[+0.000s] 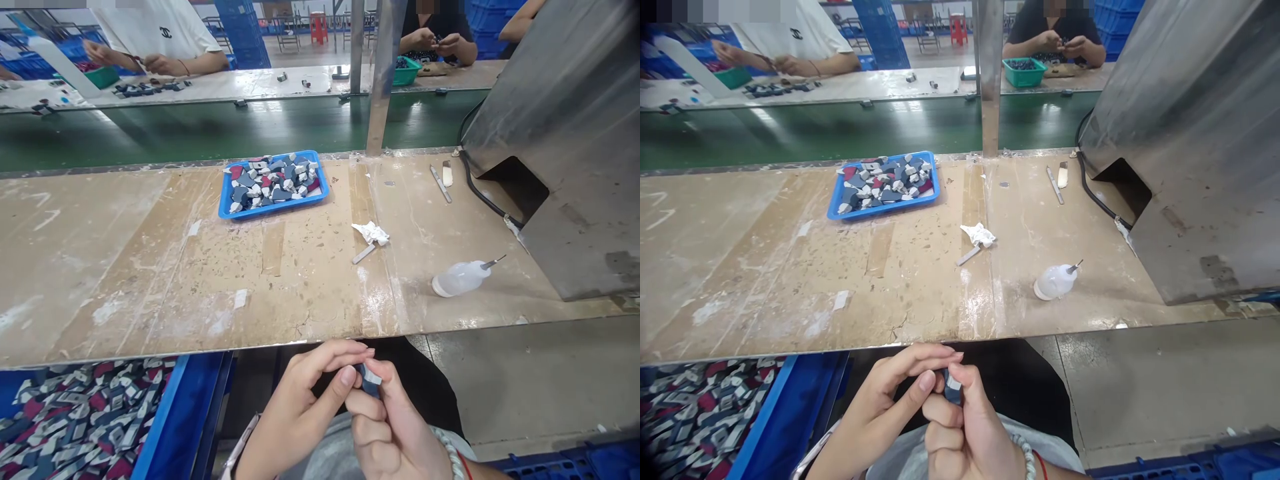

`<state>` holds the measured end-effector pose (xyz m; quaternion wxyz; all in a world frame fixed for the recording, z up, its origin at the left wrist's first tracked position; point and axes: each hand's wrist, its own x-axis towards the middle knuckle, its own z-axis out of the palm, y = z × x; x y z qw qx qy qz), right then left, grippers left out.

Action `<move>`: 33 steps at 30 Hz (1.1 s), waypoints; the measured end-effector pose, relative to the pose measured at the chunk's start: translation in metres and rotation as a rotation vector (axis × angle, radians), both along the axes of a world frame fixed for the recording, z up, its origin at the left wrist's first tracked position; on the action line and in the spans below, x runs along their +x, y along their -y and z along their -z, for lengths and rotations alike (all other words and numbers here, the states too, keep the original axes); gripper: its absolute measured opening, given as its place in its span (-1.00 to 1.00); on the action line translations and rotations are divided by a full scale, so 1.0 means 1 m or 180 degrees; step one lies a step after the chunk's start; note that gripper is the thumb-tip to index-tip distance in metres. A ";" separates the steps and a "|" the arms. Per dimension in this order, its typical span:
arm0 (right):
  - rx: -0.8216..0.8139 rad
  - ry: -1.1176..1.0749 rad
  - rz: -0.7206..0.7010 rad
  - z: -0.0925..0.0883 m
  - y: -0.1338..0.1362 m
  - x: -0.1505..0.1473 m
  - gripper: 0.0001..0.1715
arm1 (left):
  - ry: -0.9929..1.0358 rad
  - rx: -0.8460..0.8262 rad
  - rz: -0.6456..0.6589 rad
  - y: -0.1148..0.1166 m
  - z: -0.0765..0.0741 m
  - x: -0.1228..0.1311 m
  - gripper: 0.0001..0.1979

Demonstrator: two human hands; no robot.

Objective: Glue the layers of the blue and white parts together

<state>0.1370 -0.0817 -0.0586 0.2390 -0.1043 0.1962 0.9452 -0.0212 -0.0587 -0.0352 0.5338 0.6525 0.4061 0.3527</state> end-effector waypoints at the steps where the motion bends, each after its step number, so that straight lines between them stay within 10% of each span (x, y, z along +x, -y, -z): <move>1: 0.0156 0.0029 -0.0078 0.001 0.001 0.000 -0.12 | 0.0021 -0.0001 0.0000 0.000 -0.001 0.000 -0.75; 6: 0.0670 0.0792 -0.0073 -0.006 0.007 -0.004 0.03 | -0.0003 0.0104 0.0030 0.002 -0.005 0.000 -0.76; 14: 0.1822 0.1128 0.0302 -0.016 0.012 -0.004 -0.38 | 0.0223 0.0715 -0.0020 0.013 -0.008 -0.007 -0.72; 33: 0.2386 0.1379 0.0438 -0.001 0.016 -0.005 -0.35 | 0.0153 0.1479 -0.0618 0.009 -0.008 0.002 -0.84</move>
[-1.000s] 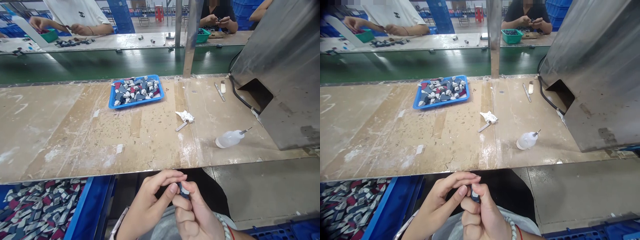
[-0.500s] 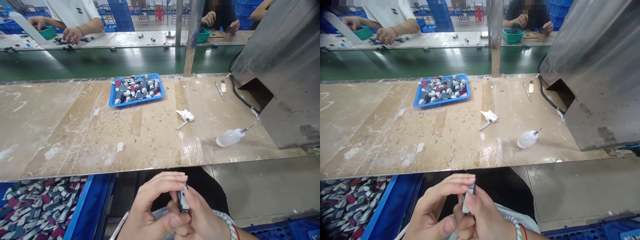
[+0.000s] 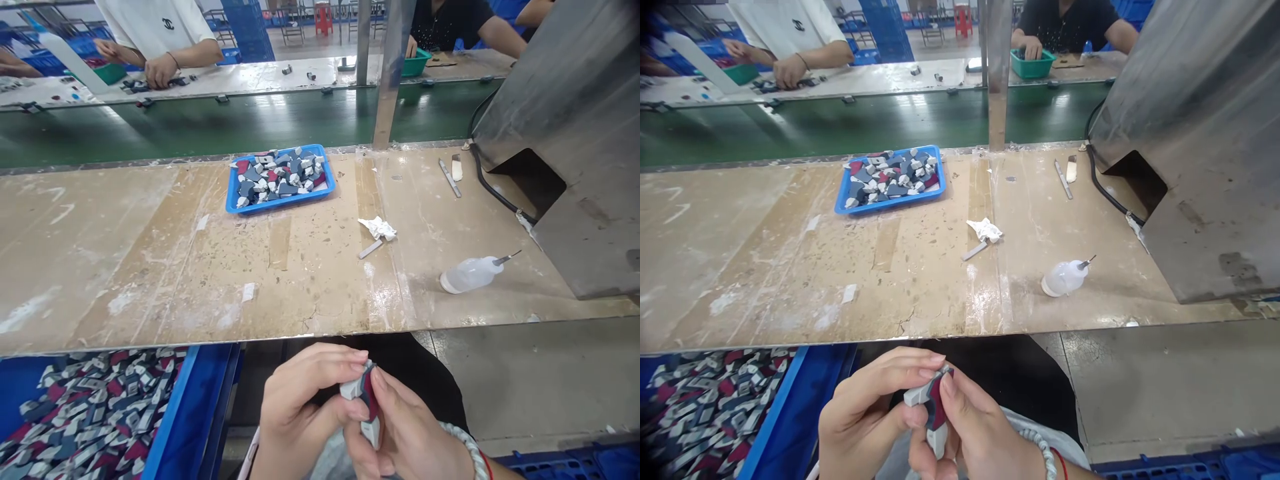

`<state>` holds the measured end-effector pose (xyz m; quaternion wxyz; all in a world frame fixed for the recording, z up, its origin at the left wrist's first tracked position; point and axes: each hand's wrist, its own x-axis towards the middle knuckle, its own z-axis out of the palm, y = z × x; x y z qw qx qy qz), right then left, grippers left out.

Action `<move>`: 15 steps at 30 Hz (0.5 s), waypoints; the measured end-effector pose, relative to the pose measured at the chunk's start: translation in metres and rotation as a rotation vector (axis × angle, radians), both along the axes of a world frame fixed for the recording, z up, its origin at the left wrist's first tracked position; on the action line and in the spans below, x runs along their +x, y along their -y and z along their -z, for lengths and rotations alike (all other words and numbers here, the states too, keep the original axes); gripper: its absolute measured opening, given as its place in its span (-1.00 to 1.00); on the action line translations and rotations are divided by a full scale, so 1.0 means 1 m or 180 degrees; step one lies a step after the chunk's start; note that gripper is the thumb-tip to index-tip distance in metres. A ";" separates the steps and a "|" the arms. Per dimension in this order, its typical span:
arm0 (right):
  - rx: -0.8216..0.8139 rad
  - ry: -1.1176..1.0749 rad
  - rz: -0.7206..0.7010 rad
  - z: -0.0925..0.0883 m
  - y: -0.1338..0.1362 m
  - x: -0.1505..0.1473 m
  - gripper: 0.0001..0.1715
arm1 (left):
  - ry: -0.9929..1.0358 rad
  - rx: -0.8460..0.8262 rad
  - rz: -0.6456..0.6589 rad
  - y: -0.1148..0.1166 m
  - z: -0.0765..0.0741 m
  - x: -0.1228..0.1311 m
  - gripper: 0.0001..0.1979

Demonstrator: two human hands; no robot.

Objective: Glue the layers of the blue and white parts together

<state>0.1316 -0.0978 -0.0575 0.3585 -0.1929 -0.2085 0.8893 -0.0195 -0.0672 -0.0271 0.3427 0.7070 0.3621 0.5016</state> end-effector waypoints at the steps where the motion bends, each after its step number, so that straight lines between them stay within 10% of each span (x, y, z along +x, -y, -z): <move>1: 0.0090 -0.0015 0.0000 0.000 -0.001 0.001 -0.37 | -0.0015 0.0037 -0.0029 0.001 0.000 0.000 -0.84; 7: 0.0516 0.0353 0.0643 0.007 0.003 -0.001 -0.16 | -0.0139 0.0149 -0.0650 0.005 0.008 0.001 -0.86; 15: 0.3287 0.2865 0.1806 -0.005 0.000 0.011 -0.47 | -0.0263 0.0314 -0.0813 0.011 0.011 -0.002 -0.84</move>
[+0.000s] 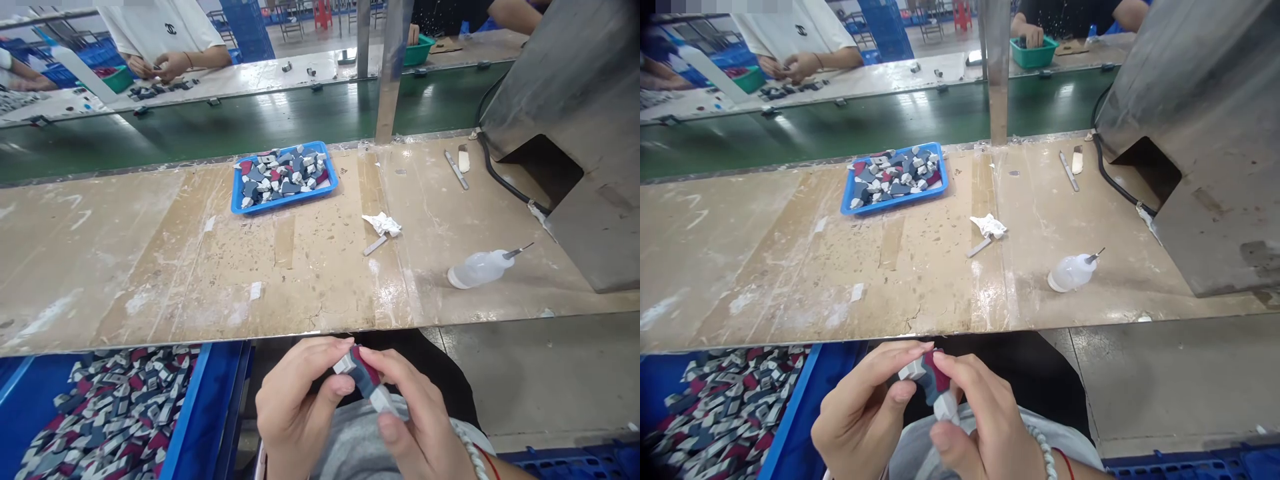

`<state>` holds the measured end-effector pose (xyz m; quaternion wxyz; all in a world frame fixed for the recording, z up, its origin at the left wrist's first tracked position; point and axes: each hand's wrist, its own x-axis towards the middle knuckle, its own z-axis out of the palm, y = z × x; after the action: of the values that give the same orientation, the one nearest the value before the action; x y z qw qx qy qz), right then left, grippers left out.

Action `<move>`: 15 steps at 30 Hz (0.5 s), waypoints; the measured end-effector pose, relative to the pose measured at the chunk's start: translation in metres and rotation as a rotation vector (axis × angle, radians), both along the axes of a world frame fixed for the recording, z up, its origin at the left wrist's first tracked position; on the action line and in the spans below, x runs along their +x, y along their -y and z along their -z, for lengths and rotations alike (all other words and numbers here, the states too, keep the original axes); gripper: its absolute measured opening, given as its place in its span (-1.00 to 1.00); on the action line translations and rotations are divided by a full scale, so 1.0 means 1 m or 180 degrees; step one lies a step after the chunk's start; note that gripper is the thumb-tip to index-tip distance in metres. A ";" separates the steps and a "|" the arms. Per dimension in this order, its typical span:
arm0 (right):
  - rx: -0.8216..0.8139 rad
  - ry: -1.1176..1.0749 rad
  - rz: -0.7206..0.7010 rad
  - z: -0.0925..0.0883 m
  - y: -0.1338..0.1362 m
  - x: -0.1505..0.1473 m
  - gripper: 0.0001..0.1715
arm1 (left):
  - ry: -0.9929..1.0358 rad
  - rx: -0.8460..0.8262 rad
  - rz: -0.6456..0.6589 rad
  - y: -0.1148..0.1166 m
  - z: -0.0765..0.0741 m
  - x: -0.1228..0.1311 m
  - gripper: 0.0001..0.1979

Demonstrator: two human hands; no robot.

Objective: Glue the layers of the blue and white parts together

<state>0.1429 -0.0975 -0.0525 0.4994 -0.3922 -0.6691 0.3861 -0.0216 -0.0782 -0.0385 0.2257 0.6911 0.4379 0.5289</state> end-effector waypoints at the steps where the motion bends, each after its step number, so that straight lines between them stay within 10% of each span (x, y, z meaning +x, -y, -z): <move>1: 0.0143 0.0114 0.0093 -0.003 -0.002 0.002 -0.49 | -0.0073 0.0016 0.0039 0.001 -0.001 0.000 -0.84; 8: 0.0708 0.0357 0.0437 -0.011 -0.011 0.004 -0.30 | -0.0308 0.0138 0.0148 0.005 -0.008 0.004 -0.78; 15: 0.0955 0.0846 0.0599 -0.011 -0.009 0.002 -0.67 | -0.0343 0.0418 -0.0058 0.004 -0.009 0.016 -0.75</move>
<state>0.1453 -0.0885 -0.0415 0.4934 -0.4217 -0.7394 0.1789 -0.0053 -0.0824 -0.0296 0.1512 0.7279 0.4200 0.5205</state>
